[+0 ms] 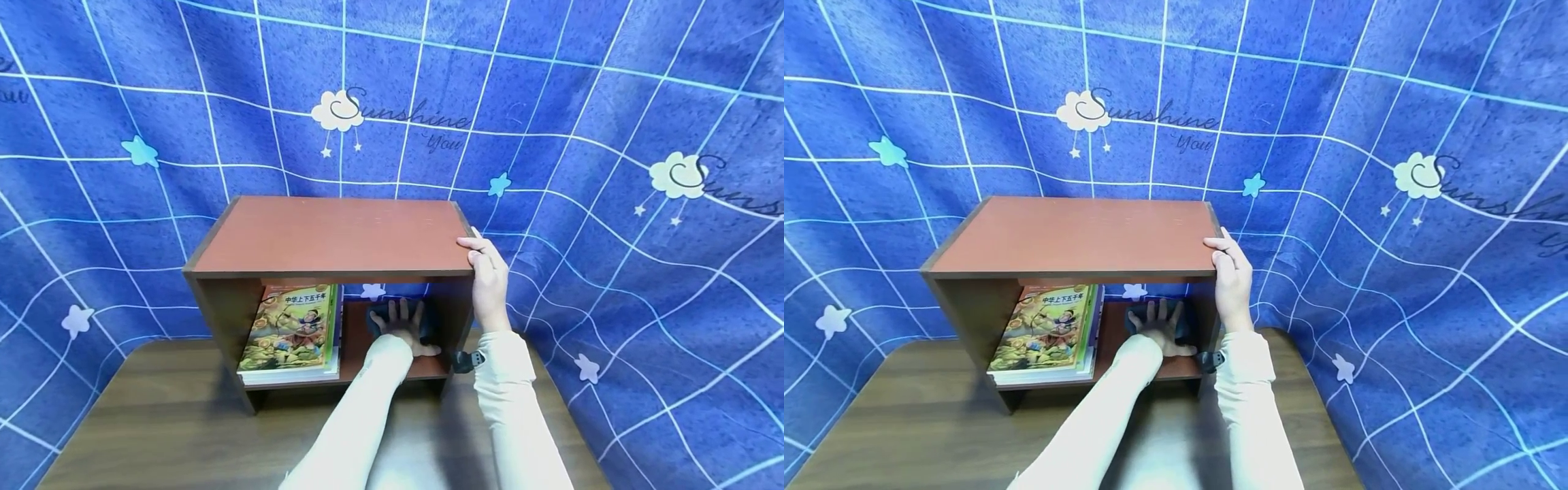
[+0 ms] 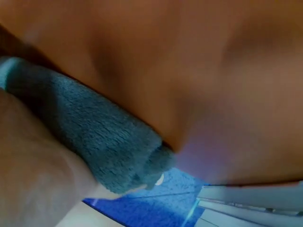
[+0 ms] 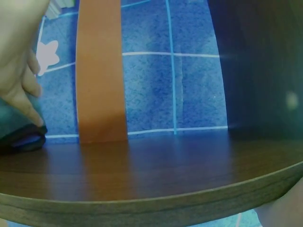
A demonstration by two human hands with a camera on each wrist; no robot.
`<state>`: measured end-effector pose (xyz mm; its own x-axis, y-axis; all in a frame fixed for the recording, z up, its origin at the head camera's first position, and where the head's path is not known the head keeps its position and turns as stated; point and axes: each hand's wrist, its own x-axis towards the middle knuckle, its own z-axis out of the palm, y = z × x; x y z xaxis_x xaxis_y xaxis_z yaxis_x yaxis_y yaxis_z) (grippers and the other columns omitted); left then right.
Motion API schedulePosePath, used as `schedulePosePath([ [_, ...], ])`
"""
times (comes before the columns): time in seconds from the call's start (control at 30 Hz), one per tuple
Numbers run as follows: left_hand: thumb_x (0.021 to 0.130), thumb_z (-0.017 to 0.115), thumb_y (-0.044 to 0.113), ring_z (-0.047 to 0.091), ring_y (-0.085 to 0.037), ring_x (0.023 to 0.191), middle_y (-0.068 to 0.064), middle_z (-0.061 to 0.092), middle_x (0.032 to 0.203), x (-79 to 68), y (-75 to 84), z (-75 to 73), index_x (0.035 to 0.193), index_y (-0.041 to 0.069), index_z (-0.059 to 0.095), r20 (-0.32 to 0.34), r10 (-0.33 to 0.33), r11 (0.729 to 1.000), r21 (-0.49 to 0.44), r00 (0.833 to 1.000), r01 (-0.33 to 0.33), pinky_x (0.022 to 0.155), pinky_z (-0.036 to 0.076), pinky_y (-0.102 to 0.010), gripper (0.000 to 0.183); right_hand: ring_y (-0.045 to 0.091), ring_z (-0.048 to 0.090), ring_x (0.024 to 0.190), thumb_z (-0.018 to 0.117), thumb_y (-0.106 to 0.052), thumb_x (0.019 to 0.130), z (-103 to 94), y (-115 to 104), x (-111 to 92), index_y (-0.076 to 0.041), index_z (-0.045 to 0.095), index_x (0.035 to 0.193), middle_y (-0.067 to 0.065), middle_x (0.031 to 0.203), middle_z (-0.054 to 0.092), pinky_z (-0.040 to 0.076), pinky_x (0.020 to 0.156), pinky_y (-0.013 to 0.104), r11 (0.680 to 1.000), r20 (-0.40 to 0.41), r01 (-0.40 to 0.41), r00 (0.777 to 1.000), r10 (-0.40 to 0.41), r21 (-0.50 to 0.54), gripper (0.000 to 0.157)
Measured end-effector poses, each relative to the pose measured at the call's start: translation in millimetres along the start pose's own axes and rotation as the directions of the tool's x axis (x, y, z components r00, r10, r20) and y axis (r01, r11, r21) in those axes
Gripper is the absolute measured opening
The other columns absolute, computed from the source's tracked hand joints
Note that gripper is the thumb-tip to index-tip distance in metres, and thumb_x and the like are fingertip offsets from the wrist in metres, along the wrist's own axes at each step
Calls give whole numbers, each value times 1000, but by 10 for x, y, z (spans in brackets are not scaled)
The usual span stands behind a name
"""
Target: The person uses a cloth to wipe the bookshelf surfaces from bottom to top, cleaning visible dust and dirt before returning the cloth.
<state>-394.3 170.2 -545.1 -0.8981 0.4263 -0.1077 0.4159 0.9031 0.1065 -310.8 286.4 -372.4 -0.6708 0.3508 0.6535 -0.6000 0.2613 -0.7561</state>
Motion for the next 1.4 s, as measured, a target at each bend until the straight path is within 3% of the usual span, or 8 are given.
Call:
schedulePosePath([
  [0.23, 61, 45, 89, -2, -40, 140, -11, 2, 157, 174, -136, -28, 151, 39, 3, -14, 47, 998, -29, 999, -48, 92, -3, -77, 111, 24, 39, 131, 39, 0, 90, 35, -111, -20, 8, 66, 106, 19, 134, 50, 25, 108, 35, 1000, 16, -21, 1000, 21, 20, 32],
  [0.4, 62, 39, 91, 4, -38, 141, -7, 10, 157, 145, -110, -77, 151, 39, 10, -26, 56, 998, 35, 998, -55, 96, 0, -74, 107, 22, 40, 130, 40, -1, 91, 8, -46, -9, 4, 68, 106, 17, 134, 51, 26, 107, 33, 1000, 4, -13, 1000, 13, 13, 32],
  [0.57, 62, 39, 91, 11, -36, 140, -7, 18, 155, -15, -71, -119, 151, 37, 15, -26, 46, 996, 75, 999, -44, 98, 5, -72, 108, 15, 42, 128, 41, -6, 91, 25, -1, -27, -2, 70, 105, 8, 134, 54, 27, 107, 32, 1000, -6, -12, 1000, 12, 13, 33],
  [0.77, 46, 37, 98, 1, -38, 140, -10, 4, 157, -170, 42, 0, 152, 32, 1, 13, 40, 997, 70, 999, -41, 96, 3, -74, 130, 15, 42, 128, 42, -7, 90, 23, -7, -29, -3, 71, 105, 3, 132, 55, 27, 106, 33, 1000, -6, -9, 1000, 9, 5, 33],
  [0.93, 39, 51, 95, 2, -40, 140, -15, 5, 156, -347, 136, 88, 153, 30, 1, -9, 56, 997, 48, 998, -56, 95, 5, -75, 140, 13, 41, 129, 42, -6, 91, 9, -29, -32, -1, 69, 107, 2, 134, 54, 26, 107, 32, 999, -1, -39, 999, 39, 16, 33],
  [1.27, 43, 59, 89, 11, -38, 139, -13, 16, 155, -886, 292, -37, 153, 29, 13, -24, 60, 995, 86, 998, -58, 97, 12, -72, 134, 19, 39, 131, 39, -3, 91, 35, -187, -61, 7, 65, 108, 10, 136, 50, 27, 106, 33, 998, 2, -69, 998, 69, 12, 33],
  [1.4, 44, 62, 87, 12, -37, 139, -13, 17, 154, -979, 290, -69, 152, 29, 18, -18, 73, 995, 65, 997, -72, 97, 13, -72, 131, 15, 40, 130, 41, -6, 91, 19, -102, -44, 2, 68, 108, 5, 135, 52, 27, 106, 33, 999, -1, -52, 999, 52, 14, 32],
])
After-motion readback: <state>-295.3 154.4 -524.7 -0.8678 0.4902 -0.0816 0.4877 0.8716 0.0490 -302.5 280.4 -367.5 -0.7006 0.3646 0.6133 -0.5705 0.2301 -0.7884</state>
